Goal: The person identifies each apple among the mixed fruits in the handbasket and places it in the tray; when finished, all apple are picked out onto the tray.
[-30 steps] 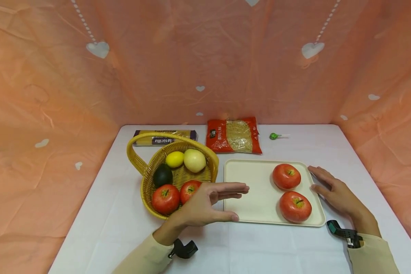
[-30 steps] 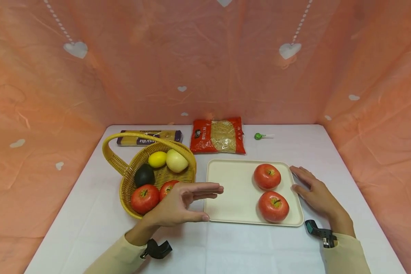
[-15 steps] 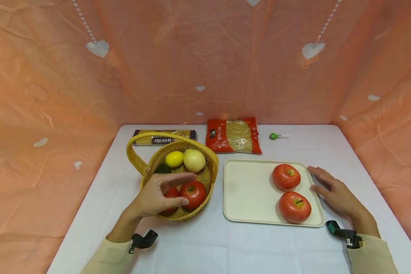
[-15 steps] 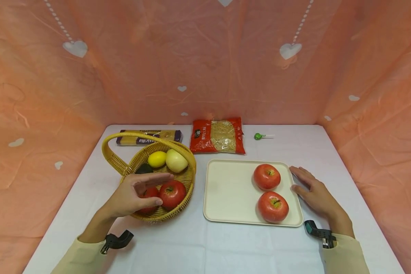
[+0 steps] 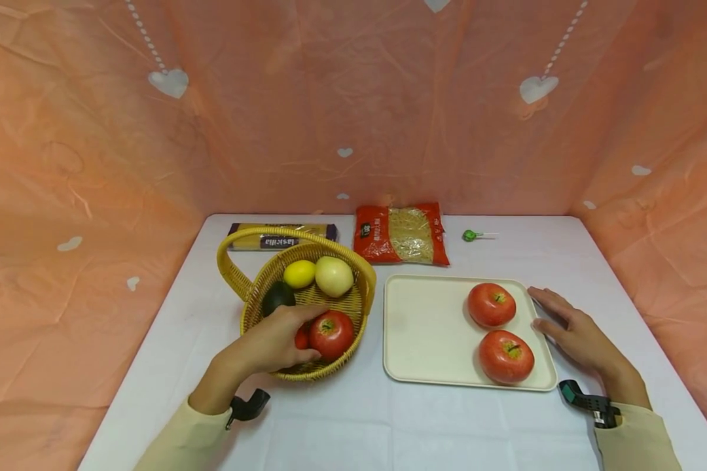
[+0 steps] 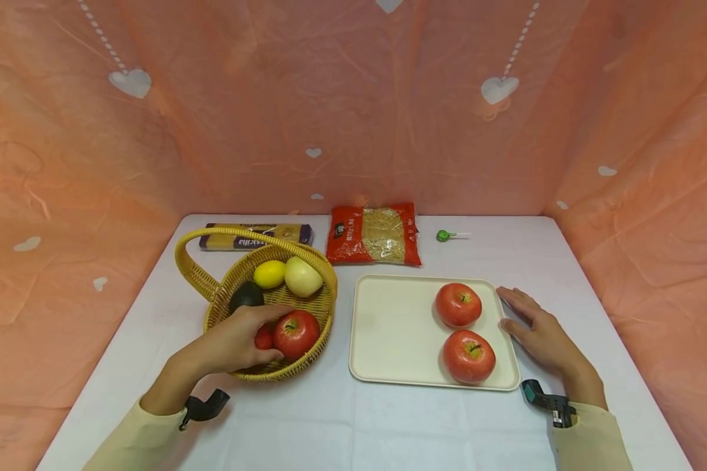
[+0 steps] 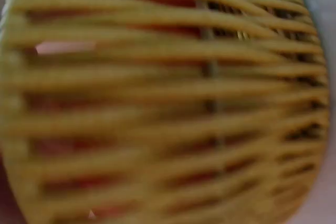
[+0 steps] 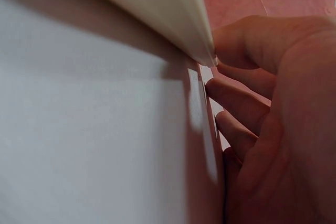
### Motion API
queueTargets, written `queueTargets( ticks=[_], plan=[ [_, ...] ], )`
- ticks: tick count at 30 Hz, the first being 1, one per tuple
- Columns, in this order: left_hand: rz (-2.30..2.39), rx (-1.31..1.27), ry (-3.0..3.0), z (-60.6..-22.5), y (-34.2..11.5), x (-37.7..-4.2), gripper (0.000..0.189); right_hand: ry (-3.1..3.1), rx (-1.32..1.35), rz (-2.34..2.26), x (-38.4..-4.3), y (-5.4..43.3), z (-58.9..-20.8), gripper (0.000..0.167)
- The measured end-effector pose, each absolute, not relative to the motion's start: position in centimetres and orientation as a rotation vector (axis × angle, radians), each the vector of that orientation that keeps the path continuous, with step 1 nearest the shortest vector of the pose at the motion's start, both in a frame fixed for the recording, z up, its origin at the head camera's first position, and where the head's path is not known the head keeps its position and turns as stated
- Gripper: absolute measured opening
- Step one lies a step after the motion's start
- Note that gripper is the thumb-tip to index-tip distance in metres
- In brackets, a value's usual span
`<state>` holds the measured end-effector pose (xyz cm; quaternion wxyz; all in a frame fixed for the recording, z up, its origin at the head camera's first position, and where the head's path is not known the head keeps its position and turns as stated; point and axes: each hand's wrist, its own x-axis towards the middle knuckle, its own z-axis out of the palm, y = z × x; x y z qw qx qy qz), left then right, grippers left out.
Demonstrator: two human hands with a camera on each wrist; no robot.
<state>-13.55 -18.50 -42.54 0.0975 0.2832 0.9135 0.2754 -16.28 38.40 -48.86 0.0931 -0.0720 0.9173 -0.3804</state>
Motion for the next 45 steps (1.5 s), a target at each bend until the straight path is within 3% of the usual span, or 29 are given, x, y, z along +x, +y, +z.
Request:
queueTargets(
  ticks=[9, 21, 37, 45],
  plan=[
    [0.763, 0.739, 2.713, -42.7, -16.7, -14.1, 0.087, 2.707, -0.188, -1.125, -16.4, 38.2, -48.8, 0.073],
    [0.992, 0.729, 2.82, -42.8, -16.7, -13.9, 0.088, 2.716, -0.206, -1.115, -16.4, 38.3, -48.9, 0.072],
    [1.598, 0.866, 2.569, -38.8, -16.3, -11.9, 0.088, 2.728, -0.227, -1.123, -16.4, 38.6, -49.1, 0.072],
    [1.599, 1.004, 2.438, -38.7, -13.7, -11.2, 0.09, 2.743, -0.229, -1.115, -16.4, 38.5, -49.3, 0.071]
  ],
)
